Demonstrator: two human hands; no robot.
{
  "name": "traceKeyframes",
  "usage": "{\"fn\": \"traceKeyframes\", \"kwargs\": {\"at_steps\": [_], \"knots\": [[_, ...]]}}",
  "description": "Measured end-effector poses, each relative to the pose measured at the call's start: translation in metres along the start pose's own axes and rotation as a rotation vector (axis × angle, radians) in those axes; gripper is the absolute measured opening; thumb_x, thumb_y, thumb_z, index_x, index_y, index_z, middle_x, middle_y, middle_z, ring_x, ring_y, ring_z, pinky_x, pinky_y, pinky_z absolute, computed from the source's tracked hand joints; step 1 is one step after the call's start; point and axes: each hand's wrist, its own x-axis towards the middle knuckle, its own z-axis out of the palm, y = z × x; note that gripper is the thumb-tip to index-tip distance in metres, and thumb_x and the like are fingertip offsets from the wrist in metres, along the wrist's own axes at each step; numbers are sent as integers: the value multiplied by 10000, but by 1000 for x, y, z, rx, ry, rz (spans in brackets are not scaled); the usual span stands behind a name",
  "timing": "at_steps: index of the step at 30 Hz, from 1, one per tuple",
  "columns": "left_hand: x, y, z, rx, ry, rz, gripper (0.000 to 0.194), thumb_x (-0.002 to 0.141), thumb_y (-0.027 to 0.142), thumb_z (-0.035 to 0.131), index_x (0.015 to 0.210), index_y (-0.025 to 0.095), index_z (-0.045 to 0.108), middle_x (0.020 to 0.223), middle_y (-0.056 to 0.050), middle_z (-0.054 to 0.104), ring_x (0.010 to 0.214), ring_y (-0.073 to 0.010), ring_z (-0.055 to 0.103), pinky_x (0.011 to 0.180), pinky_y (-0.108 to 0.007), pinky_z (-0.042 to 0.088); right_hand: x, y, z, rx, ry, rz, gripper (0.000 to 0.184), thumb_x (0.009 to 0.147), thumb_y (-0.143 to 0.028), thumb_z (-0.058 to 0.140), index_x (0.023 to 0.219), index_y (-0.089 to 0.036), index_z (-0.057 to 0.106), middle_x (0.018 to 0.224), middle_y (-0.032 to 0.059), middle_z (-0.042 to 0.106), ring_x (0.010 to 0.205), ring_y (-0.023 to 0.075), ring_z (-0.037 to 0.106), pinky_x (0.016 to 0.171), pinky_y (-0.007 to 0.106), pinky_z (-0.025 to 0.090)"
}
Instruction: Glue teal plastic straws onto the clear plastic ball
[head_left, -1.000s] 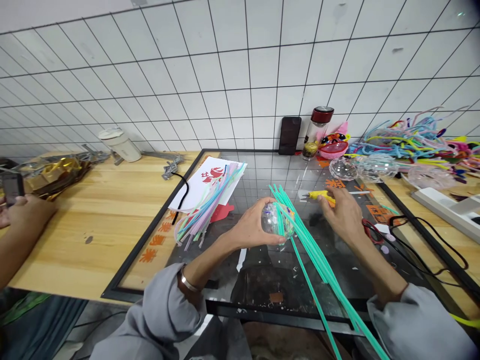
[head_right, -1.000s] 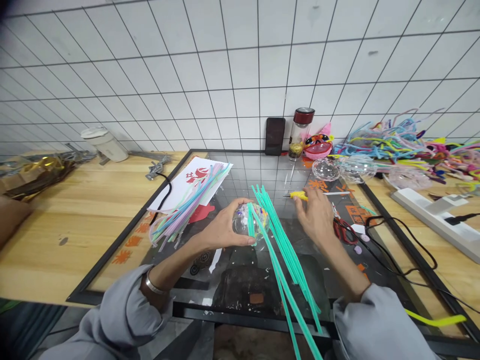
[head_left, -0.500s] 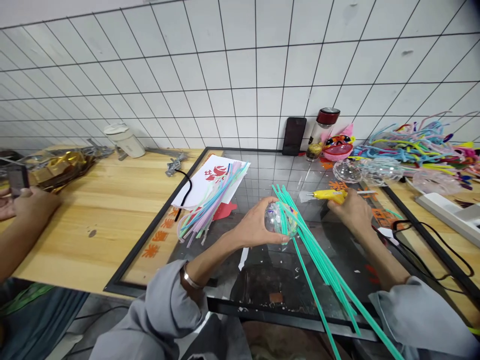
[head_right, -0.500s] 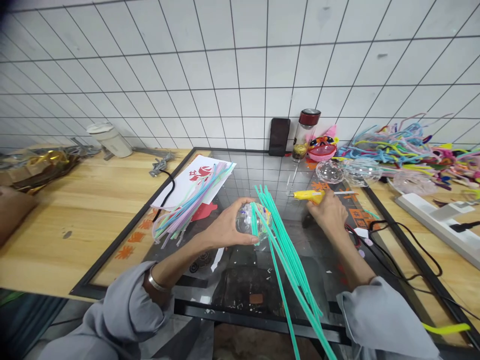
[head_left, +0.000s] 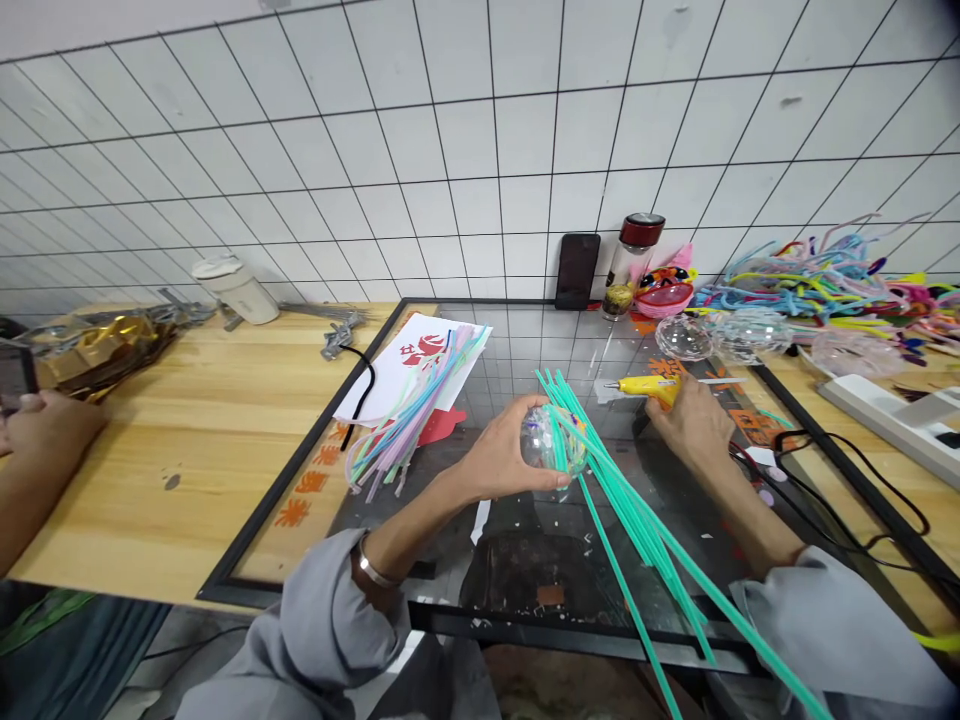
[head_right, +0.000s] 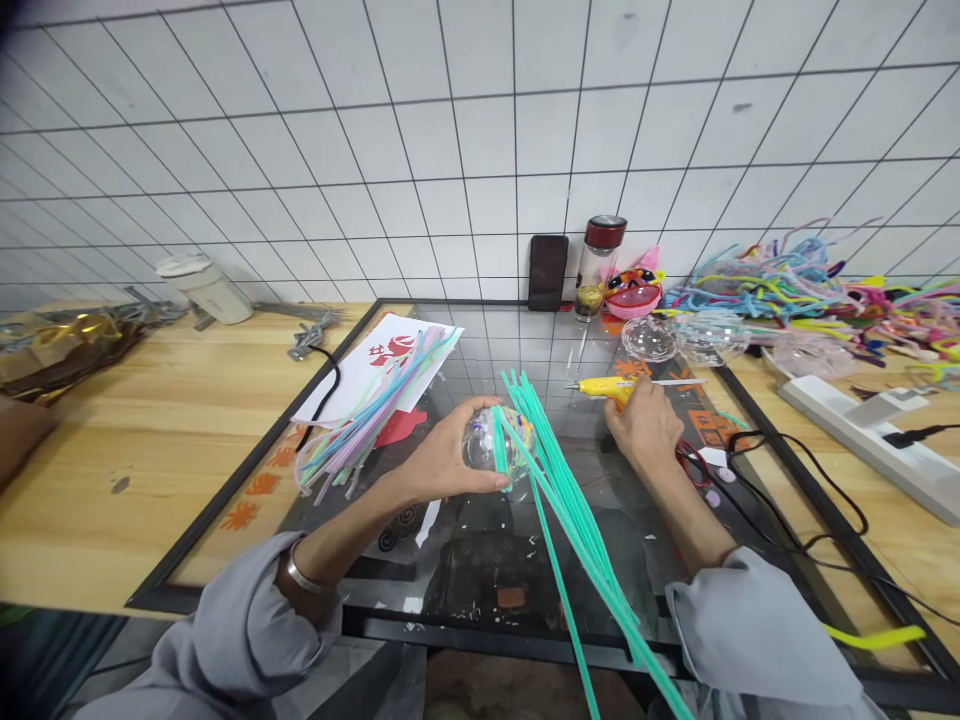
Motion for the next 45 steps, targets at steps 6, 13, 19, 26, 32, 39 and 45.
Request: {"fn": "traceKeyframes", "kwargs": {"at_steps": [6, 13, 19, 26, 32, 39, 45], "knots": [[-3, 3, 2, 39, -6, -1, 886, 547, 351, 865, 1315, 193, 453, 1350, -136, 546, 1248, -348, 538, 1105, -545, 397, -1, 0, 4, -48, -33, -51, 490, 890, -403, 415, 1222, -52, 497, 1096, 266, 612, 975, 362, 618, 700, 431, 491], [-4, -1, 5, 16, -23, 74, 1117, 536, 376, 883, 1457, 194, 278, 1443, -180, 490, 1339, -371, 483, 1130, -566, 376, -2, -3, 0, -91, -95, -51, 517, 899, -401, 427, 1245, -24, 498, 1155, 284, 571, 1065, 401, 578, 797, 486, 473], [-5, -3, 7, 1, -57, 137, 1264, 546, 330, 894, 1527, 240, 101, 1483, -171, 446, 1376, -362, 449, 1154, -559, 357, -15, -12, -12, 430, 87, -485, 480, 927, -408, 420, 1346, -195, 520, 1321, 166, 510, 1247, 326, 475, 1014, 527, 391], [-4, -11, 10, 66, -27, 277, 1279, 526, 400, 902, 1529, 270, 120, 1500, -167, 344, 1388, -391, 372, 1154, -588, 333, -51, -35, -17, 1030, -263, -726, 396, 968, -481, 428, 1238, -287, 642, 1345, 85, 516, 1315, 241, 464, 1097, 463, 393], [-4, -12, 12, 60, -21, 325, 1251, 555, 407, 892, 1524, 273, 112, 1431, -146, 410, 1327, -353, 427, 1141, -573, 354, -57, -39, -12, 1039, -312, -717, 394, 968, -493, 432, 1211, -272, 649, 1330, 98, 526, 1328, 243, 463, 1098, 473, 403], [-6, -6, 9, 38, -48, 203, 1159, 553, 397, 886, 1500, 259, 232, 1422, -147, 421, 1341, -363, 418, 1155, -564, 340, -58, -41, -14, 1029, -294, -728, 398, 976, -476, 419, 1259, -271, 608, 1319, 87, 554, 1299, 230, 488, 1092, 457, 414], [-4, -5, 7, 37, -38, 263, 962, 564, 415, 881, 1381, 228, 410, 1365, -145, 460, 1315, -335, 440, 1153, -537, 362, -59, -37, -21, 1052, -119, -673, 351, 964, -411, 454, 1247, -259, 596, 1219, 77, 619, 1188, 232, 555, 1026, 422, 456]]}}
